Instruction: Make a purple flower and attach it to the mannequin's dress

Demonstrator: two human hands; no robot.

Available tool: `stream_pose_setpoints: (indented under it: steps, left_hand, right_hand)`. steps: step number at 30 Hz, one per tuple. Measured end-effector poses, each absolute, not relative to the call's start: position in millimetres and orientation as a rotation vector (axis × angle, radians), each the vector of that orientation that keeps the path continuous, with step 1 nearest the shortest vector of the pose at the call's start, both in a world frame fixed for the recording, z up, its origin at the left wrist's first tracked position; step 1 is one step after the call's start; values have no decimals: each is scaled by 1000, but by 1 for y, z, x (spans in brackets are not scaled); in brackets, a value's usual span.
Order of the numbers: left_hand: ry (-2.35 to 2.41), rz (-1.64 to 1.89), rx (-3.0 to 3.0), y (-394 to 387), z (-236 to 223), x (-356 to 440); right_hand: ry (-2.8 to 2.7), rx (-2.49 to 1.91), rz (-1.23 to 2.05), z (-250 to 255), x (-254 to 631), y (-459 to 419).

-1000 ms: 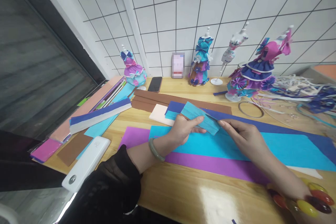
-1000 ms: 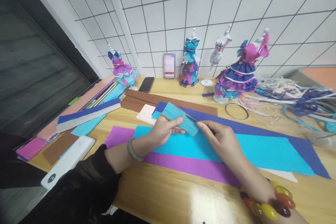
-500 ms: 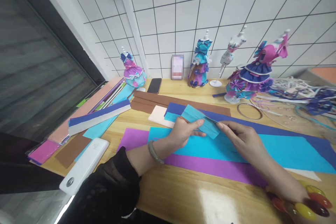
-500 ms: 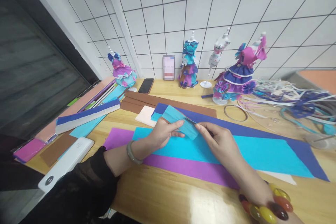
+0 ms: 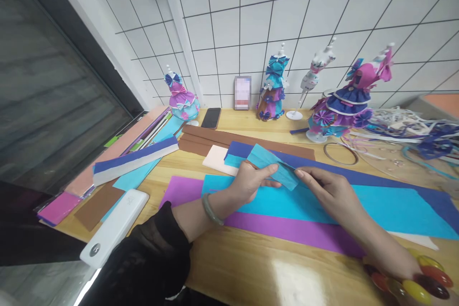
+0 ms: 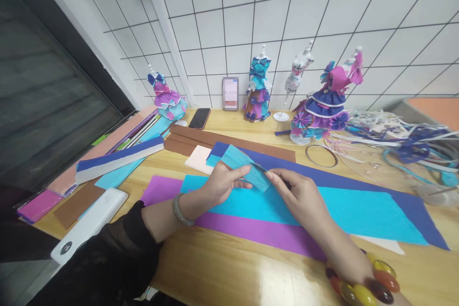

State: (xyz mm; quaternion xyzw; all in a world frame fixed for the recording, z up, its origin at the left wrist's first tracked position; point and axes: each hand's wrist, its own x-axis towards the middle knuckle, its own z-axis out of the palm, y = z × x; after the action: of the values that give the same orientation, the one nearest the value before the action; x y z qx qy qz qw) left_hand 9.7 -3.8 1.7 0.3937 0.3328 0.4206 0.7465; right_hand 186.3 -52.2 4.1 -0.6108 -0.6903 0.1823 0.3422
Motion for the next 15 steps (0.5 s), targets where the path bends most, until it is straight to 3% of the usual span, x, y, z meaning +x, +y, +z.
stream_pose_setpoints:
  steps: [15]
  left_hand:
    - [697, 921, 906, -6, -1, 9]
  right_hand:
    - [-1801, -1582, 432, 3, 187, -52]
